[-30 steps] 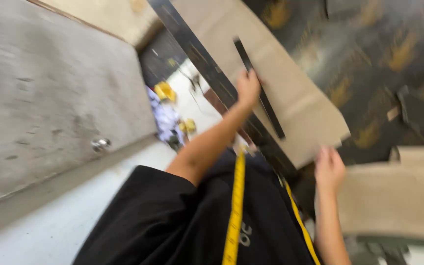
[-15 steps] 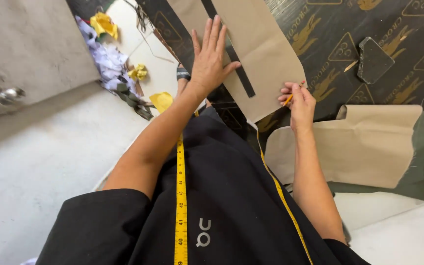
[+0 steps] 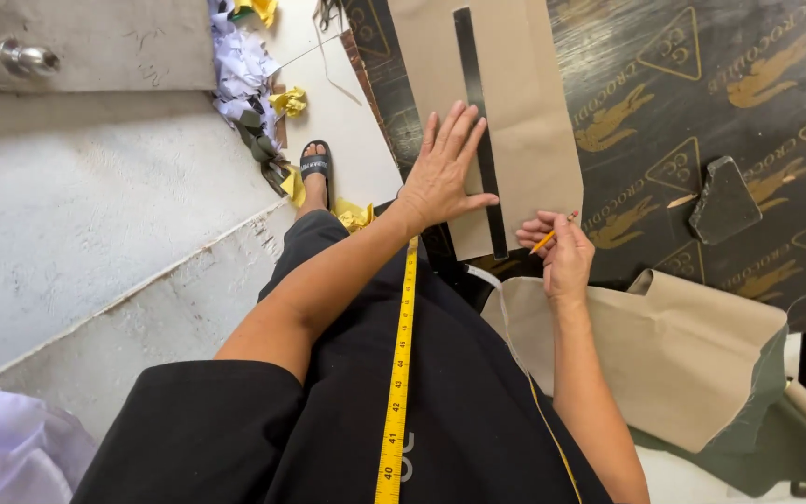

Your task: The person measures and marks a large piece of beige fabric using a tape measure and pencil. They then use shears to cut the fabric into several rectangular pieces on a patterned table.

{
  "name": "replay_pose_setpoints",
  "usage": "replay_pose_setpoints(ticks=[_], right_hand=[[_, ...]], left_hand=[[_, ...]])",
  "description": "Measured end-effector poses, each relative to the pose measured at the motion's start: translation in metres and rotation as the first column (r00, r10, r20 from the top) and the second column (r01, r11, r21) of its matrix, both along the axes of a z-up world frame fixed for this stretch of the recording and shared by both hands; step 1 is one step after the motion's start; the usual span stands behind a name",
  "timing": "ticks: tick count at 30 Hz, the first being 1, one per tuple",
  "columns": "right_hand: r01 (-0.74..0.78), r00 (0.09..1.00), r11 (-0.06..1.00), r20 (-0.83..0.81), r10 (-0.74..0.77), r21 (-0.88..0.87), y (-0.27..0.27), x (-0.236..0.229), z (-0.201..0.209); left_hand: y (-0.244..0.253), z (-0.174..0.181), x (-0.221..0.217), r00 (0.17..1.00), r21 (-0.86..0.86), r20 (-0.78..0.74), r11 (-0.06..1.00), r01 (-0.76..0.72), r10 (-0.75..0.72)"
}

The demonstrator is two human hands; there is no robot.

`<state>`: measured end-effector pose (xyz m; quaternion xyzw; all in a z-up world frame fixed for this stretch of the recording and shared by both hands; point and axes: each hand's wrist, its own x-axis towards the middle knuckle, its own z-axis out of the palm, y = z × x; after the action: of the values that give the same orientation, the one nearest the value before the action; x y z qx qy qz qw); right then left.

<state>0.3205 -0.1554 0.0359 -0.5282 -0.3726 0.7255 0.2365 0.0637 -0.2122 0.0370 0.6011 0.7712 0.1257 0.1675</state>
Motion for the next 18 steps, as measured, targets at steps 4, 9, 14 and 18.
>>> replay_pose_setpoints(ticks=[4,9,14,18], right_hand=[[0.005,0.999,0.997,-0.046,-0.009,-0.082,0.005,0.001,0.010],[0.012,0.999,0.995,-0.029,-0.015,-0.102,0.015,-0.007,0.017],[-0.013,0.993,0.987,0.116,-0.006,0.159,0.049,-0.051,0.023],[-0.153,0.988,0.925,0.072,0.136,0.349,0.086,-0.118,0.039]], left_hand=[[-0.009,0.011,0.014,1.000,-0.025,-0.003,1.000,0.013,-0.013],[-0.010,0.015,0.016,1.000,-0.059,0.001,0.998,-0.002,0.002],[-0.008,0.017,0.016,1.000,-0.133,-0.022,0.991,0.010,-0.013],[-0.006,0.024,0.014,1.000,-0.169,-0.023,0.986,0.009,-0.013]])
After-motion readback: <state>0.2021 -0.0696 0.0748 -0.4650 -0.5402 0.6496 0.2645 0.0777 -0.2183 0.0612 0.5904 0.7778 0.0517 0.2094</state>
